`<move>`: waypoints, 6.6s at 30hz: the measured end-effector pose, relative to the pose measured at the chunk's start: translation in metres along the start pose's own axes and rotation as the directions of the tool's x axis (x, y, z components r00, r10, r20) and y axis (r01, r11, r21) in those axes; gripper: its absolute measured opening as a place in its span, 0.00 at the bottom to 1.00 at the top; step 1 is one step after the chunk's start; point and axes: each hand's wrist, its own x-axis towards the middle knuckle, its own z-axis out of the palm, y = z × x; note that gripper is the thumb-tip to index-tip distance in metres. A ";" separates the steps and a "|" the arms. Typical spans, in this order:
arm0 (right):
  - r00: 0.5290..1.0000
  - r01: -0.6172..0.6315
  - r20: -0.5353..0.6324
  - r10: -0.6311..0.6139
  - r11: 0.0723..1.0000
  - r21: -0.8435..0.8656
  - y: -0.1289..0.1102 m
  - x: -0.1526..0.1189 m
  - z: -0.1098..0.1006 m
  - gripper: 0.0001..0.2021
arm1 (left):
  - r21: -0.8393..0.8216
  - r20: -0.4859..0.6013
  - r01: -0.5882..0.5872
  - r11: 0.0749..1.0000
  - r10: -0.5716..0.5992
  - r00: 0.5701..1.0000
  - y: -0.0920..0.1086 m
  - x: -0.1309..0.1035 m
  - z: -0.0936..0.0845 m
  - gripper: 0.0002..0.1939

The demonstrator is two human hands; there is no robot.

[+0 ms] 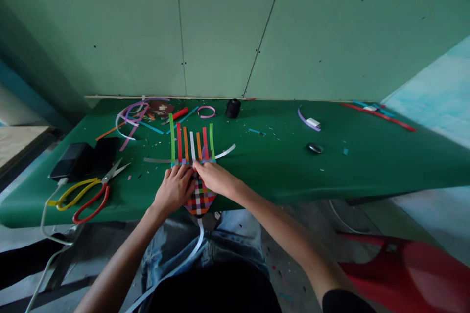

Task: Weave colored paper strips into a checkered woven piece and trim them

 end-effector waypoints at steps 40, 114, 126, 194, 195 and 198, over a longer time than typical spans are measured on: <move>0.848 0.292 -0.252 -0.467 0.807 -0.513 0.011 -0.049 0.056 0.12 | 0.023 -0.025 0.033 0.999 -0.032 0.999 0.003 0.002 0.003 0.21; 0.788 0.068 -0.606 -0.107 0.994 -0.088 -0.013 -0.069 0.084 0.11 | -0.130 -0.040 -0.016 0.991 0.010 0.999 -0.007 -0.010 -0.003 0.15; 0.813 0.067 -0.575 -0.098 0.995 -0.076 -0.002 -0.056 0.079 0.09 | -0.033 -0.031 0.005 0.999 -0.006 0.999 -0.005 -0.003 -0.002 0.19; 0.945 0.019 -0.305 0.115 0.914 0.405 0.020 -0.010 0.039 0.07 | -0.083 -0.081 0.030 0.996 -0.036 0.996 -0.019 0.002 0.012 0.18; 0.945 0.011 -0.303 0.124 0.913 0.407 0.018 -0.011 0.037 0.06 | -0.078 -0.077 0.028 0.997 -0.034 0.996 -0.020 0.002 0.013 0.18; 0.935 -0.029 -0.306 0.181 0.897 0.441 0.012 -0.015 0.035 0.06 | -0.068 -0.076 0.022 0.997 -0.027 0.997 -0.020 0.002 0.012 0.18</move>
